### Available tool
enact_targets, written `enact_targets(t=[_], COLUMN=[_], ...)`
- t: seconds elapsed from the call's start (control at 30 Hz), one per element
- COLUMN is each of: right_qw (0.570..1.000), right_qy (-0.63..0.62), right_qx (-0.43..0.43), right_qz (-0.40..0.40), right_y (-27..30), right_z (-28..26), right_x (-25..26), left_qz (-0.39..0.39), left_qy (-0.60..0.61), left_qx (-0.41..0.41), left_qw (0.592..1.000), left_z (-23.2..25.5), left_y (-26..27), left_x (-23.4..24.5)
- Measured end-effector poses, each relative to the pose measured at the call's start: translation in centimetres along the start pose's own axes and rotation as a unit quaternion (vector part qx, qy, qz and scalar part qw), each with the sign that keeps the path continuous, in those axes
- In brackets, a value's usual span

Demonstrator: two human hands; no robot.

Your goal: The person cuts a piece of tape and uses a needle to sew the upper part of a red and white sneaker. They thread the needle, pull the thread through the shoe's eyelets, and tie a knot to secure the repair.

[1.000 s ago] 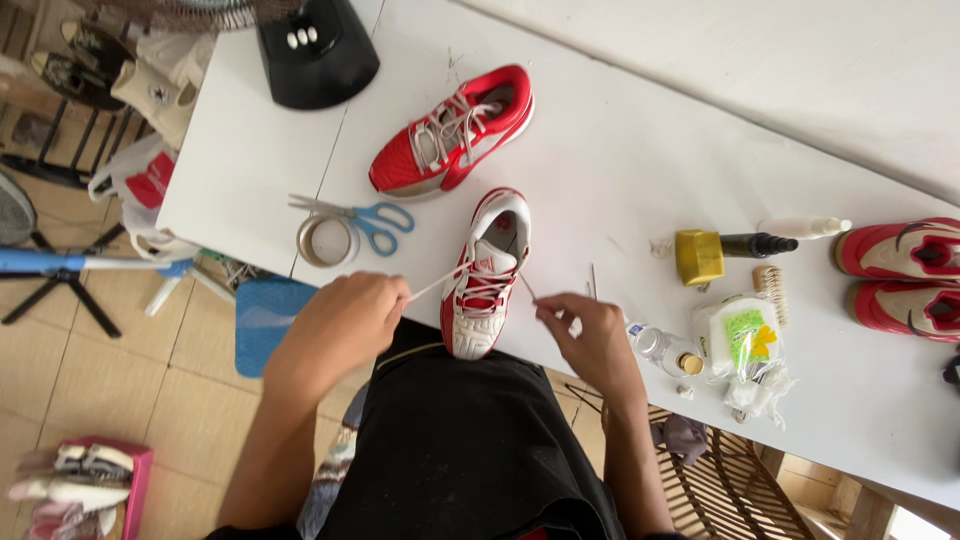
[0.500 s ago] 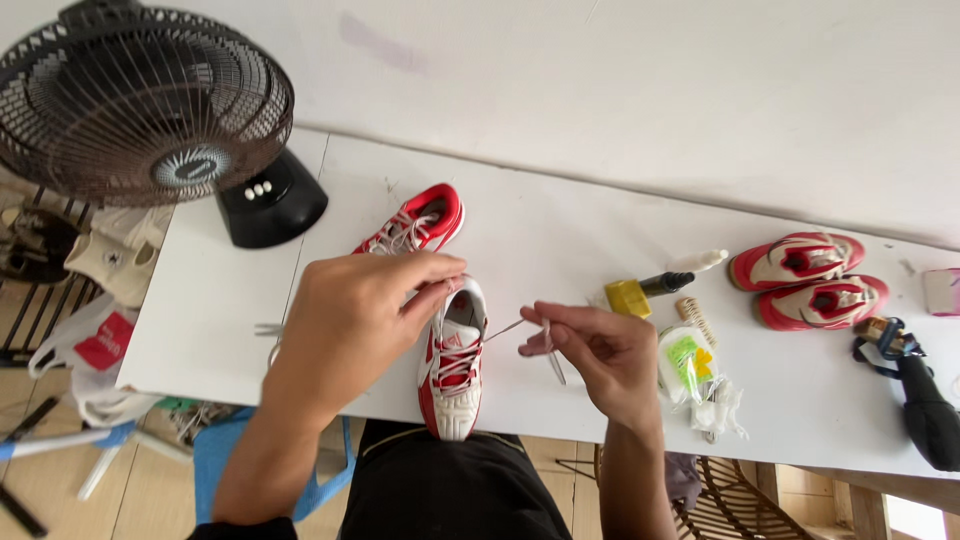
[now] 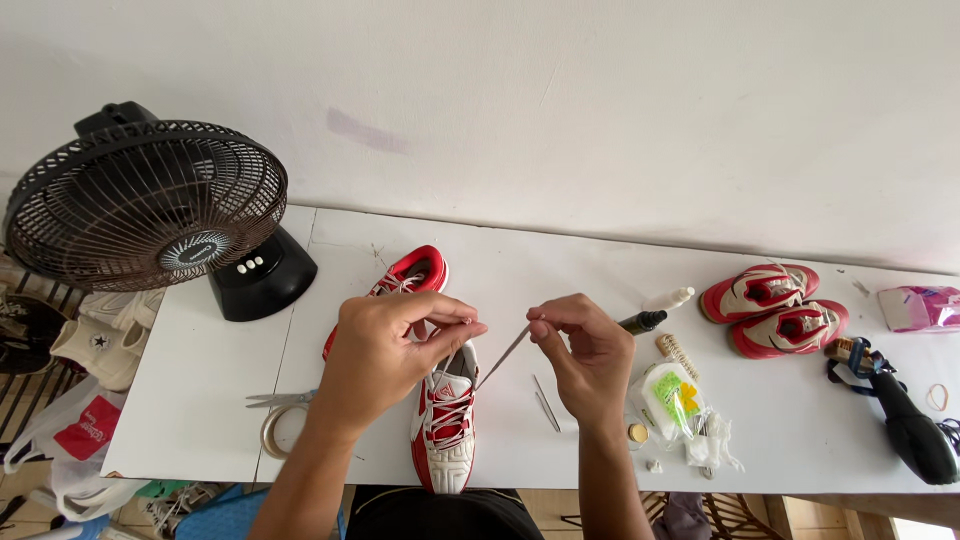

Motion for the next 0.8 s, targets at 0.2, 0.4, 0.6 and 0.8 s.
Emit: enact_targets(t=[0.2,0.4,0.6,0.8], right_qw=[0.998,0.999,0.998,0.998], right_qy=[0.012,0.025,0.04,0.036], right_qx=[0.042,0.045,0.042,0.05], right_qz=[0.043,0.006,0.006,0.0], right_y=[0.0,-0.2,-0.5,-0.8], right_z=[0.3,-1.4,-1.5,-1.8], right_x=[1.1,0.5,0.6,0.4], left_qz=[0.007,0.014,0.033,0.039], left_qy=[0.051,-0.014,-0.005,0.008], left_qx=[0.002,-0.004,-0.018,-0.011], left_qw=[0.999,1.0,0.999,0.999], left_z=[0.3,0.7,0.6,0.6], left_y=[-0.6,-0.5,-0.7,-0.8], left_x=[0.3,0.1,0.1,0.1])
Point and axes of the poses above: each hand's wrist, its own y-axis away from the middle knuckle, its own x-axis out of the back of the hand, z = x × y, the point moved 10 cm from there along -y, towards the middle knuckle, and after that the axes turned 10 degrees about -z, right-handed, at the moved point
